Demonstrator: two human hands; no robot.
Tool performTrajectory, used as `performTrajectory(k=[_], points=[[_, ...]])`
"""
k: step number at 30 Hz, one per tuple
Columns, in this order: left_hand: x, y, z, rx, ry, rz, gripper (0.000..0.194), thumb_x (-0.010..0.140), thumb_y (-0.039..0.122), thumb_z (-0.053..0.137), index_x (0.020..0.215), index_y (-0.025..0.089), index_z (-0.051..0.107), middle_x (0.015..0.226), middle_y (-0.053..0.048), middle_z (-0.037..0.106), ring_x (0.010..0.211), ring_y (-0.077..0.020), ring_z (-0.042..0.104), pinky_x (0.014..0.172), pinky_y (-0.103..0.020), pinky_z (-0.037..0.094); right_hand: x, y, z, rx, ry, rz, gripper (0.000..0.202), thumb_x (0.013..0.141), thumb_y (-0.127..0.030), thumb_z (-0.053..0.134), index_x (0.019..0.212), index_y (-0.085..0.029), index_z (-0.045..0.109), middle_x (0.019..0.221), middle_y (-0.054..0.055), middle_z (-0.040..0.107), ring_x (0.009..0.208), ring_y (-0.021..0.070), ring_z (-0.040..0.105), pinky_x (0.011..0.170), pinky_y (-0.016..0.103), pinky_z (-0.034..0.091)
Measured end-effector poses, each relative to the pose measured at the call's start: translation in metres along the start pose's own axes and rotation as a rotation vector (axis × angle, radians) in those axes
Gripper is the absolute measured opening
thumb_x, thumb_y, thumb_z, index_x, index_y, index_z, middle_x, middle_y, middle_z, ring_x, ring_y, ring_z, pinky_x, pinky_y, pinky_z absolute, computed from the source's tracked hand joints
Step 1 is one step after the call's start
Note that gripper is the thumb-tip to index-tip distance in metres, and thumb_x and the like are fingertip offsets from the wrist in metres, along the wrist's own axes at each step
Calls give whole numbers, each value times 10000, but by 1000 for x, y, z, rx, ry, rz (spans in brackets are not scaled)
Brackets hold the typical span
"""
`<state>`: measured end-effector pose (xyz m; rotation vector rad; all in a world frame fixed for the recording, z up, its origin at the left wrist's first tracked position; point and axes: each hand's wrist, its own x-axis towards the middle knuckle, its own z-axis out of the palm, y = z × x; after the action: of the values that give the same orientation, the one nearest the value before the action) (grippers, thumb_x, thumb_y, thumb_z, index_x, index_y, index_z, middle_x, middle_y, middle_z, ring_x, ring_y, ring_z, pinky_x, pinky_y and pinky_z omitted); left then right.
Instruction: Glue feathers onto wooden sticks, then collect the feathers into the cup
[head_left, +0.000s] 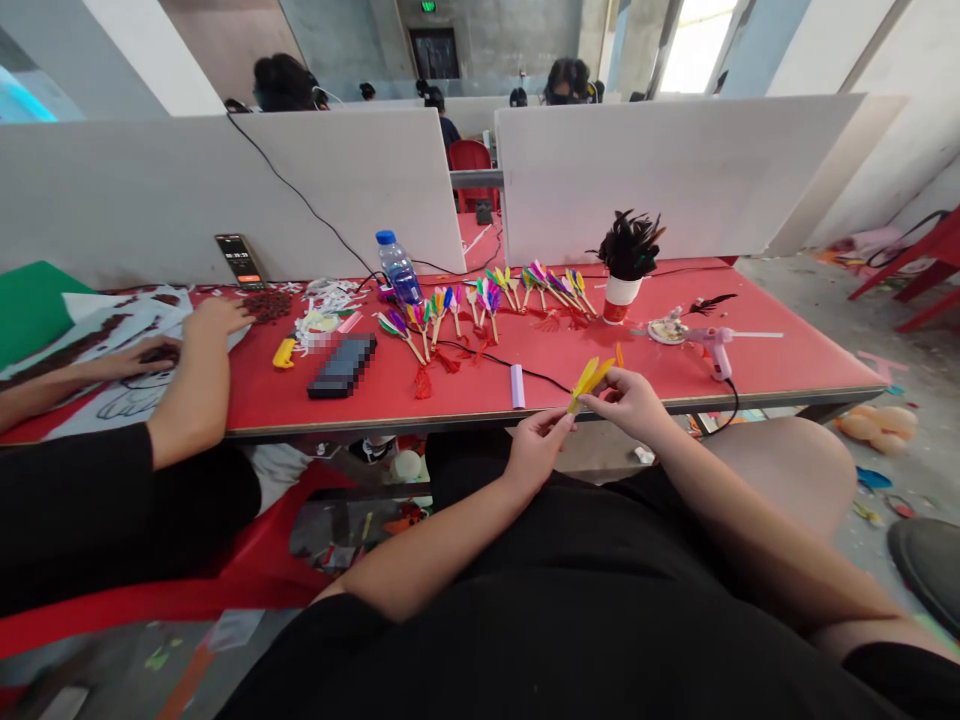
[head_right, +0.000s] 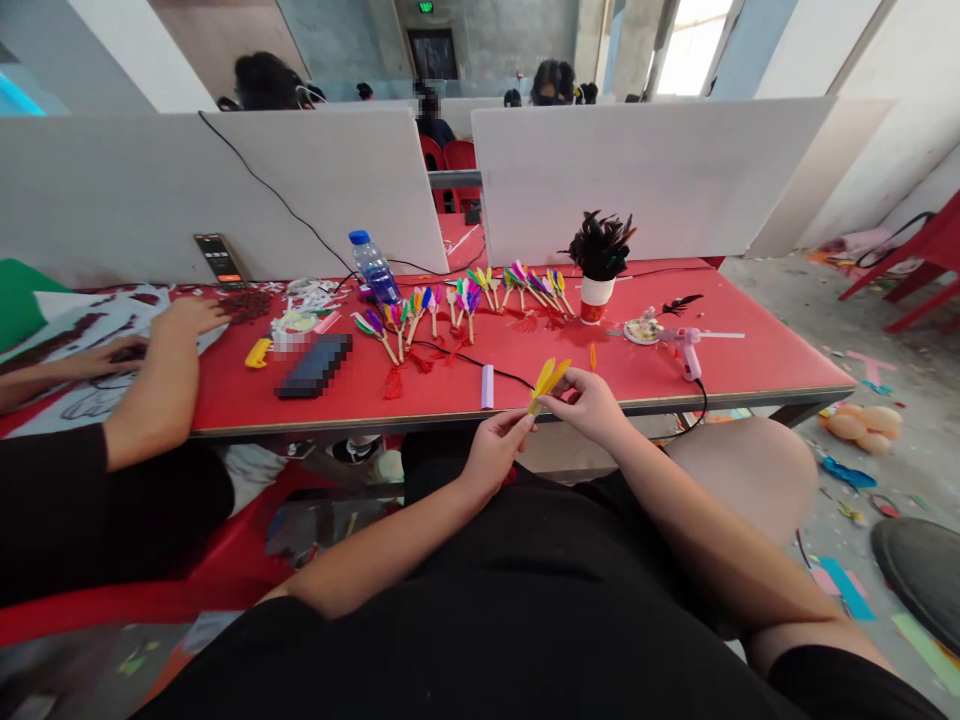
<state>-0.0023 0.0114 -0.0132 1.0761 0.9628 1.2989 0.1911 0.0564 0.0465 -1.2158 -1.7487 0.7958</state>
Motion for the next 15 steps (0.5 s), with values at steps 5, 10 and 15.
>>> performTrajectory(k=[5, 10, 15], points=[[2, -4, -1, -87, 17, -161, 493, 771, 528, 977, 1074, 152, 879, 892, -63, 794, 583, -77, 501, 485, -202, 347, 2, 3, -6, -79, -77, -10, 538, 884, -759, 793, 859, -225, 729, 828, 58, 769, 716, 206, 662, 660, 328, 487], [4, -8, -2, -249, 116, -399, 522, 690, 442, 1058, 1066, 160, 829, 984, -59, 777, 612, -48, 523, 466, -144, 285, 22, 28, -58, -503, -196, 78, 429, 1031, -600, 625, 860, -232, 763, 815, 62, 783, 733, 217, 655, 684, 337, 409], [2, -5, 0, -271, 115, -386, 548, 687, 426, 1064, 1103, 154, 834, 983, -52, 754, 642, -49, 533, 486, -143, 319, 22, 80, -123, -706, 67, 288, 367, 986, -494, 633, 725, -236, 634, 726, 69, 712, 712, 229, 619, 654, 350, 377]])
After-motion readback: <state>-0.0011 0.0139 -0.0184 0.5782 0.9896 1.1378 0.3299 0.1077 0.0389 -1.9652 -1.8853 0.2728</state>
